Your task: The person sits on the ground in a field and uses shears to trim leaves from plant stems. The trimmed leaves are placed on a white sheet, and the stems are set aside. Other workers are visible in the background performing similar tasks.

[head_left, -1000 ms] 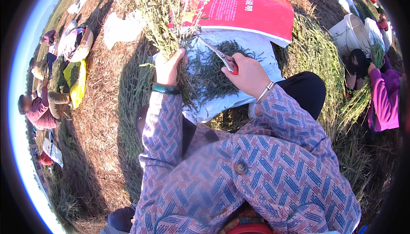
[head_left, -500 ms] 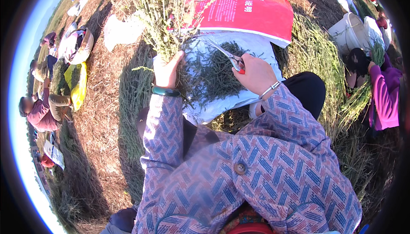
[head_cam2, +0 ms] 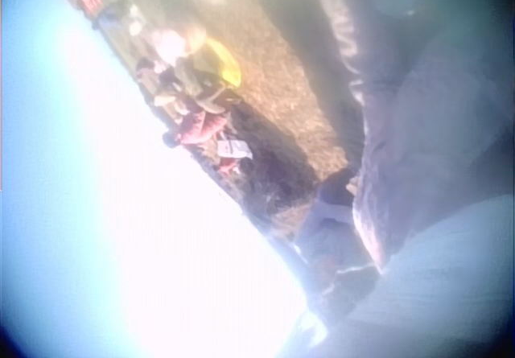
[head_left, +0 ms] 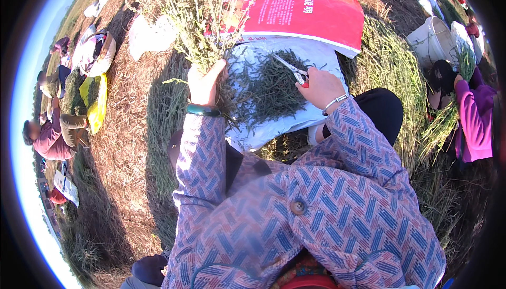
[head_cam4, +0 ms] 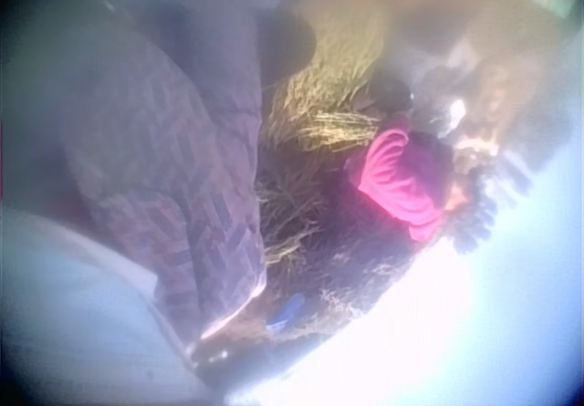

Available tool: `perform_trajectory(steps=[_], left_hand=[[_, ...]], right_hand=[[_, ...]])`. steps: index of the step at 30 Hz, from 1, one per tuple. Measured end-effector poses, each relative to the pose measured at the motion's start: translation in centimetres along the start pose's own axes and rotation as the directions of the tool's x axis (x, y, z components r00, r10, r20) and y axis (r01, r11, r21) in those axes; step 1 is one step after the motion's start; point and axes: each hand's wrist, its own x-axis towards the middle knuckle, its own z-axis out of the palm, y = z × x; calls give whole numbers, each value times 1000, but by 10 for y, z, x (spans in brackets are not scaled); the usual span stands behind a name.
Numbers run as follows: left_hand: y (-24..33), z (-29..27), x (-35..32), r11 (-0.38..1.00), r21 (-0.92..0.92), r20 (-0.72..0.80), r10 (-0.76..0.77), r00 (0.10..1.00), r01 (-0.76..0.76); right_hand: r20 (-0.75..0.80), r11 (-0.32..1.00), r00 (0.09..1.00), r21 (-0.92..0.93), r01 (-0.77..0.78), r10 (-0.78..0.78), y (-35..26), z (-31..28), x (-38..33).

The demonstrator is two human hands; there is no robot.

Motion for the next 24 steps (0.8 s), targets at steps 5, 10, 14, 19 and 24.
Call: perform_trajectory(steps=[5,10,14,19,24], left_hand=[[-1,2,0,998,-60,-73,-30,997,26],[-5,1,0,1000,-5,1,5,1000,-5],[-7,-4,1,996,33,12,-82,997,82],[-7,-5,-1,999,1,27,-39,999,39],[-9,0,-2,998,17,2,-54,999,54]], right_hand=[[35,928,972,308,211,-233,-6,14,-16],[-62,889,965,378,258,-254,-30,23,-10],[-21,889,957,365,276,-289,-31,20,-4],[0,863,965,447,235,-263,-19,14,-9],[-13,827,945,481,292,-326,-33,20,-7]])
